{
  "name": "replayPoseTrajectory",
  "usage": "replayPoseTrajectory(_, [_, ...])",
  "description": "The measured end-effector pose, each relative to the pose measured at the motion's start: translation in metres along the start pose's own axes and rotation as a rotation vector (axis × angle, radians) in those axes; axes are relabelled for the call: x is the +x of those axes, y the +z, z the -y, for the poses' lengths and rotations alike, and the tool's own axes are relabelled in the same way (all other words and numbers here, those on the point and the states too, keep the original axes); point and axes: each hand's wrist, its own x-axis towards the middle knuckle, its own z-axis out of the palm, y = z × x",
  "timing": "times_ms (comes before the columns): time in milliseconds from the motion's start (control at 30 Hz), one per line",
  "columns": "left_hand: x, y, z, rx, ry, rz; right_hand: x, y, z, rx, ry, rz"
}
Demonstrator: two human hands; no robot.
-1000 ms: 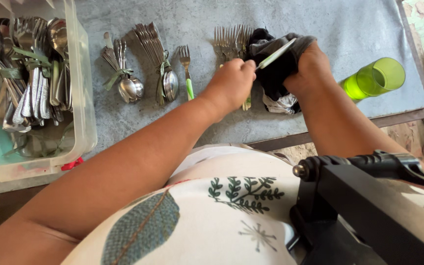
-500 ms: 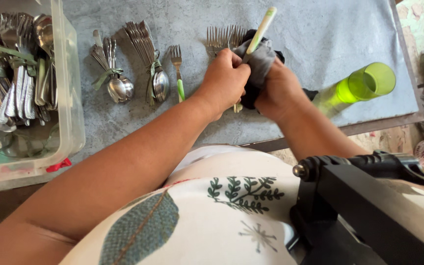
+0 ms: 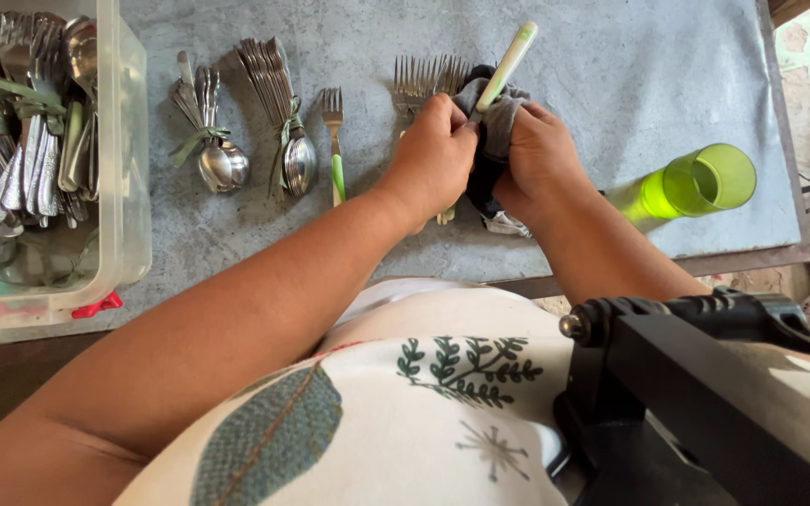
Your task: The person wipes multiple forks with a dark cloth on a table. The person picks up each fork, wipes it with the cloth, and places it back on the table in a row.
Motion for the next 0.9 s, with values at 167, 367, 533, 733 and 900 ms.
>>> replayPoseTrajectory(167, [0.004, -0.001, -0.003, -0.013, 0.045, 0.049, 0.013, -0.003, 0.011, 0.005, -0.022, -0.117])
replayPoseTrajectory(367, [-0.001, 0.005, -0.003, -0.124, -0.005, 0.177, 0.029, -0.019, 0.034, 0.096, -0.039, -0.155])
replayPoseTrajectory(533, [-0.002, 0.002, -0.005, -0.170, -0.081, 0.246, 0.046, -0.046, 0.035, 0.183, -0.105, -0.200])
replayPoseTrajectory(733, [-0.010, -0.001, -0.007, -0.122, -0.026, 0.286, 0.068, -0.080, 0.036, 0.373, -0.116, -0.149])
replayPoseTrajectory(900, [-0.014, -0.003, -0.005, -0.061, -0.034, 0.283, 0.045, -0.064, 0.044, 0.231, -0.066, 0.252])
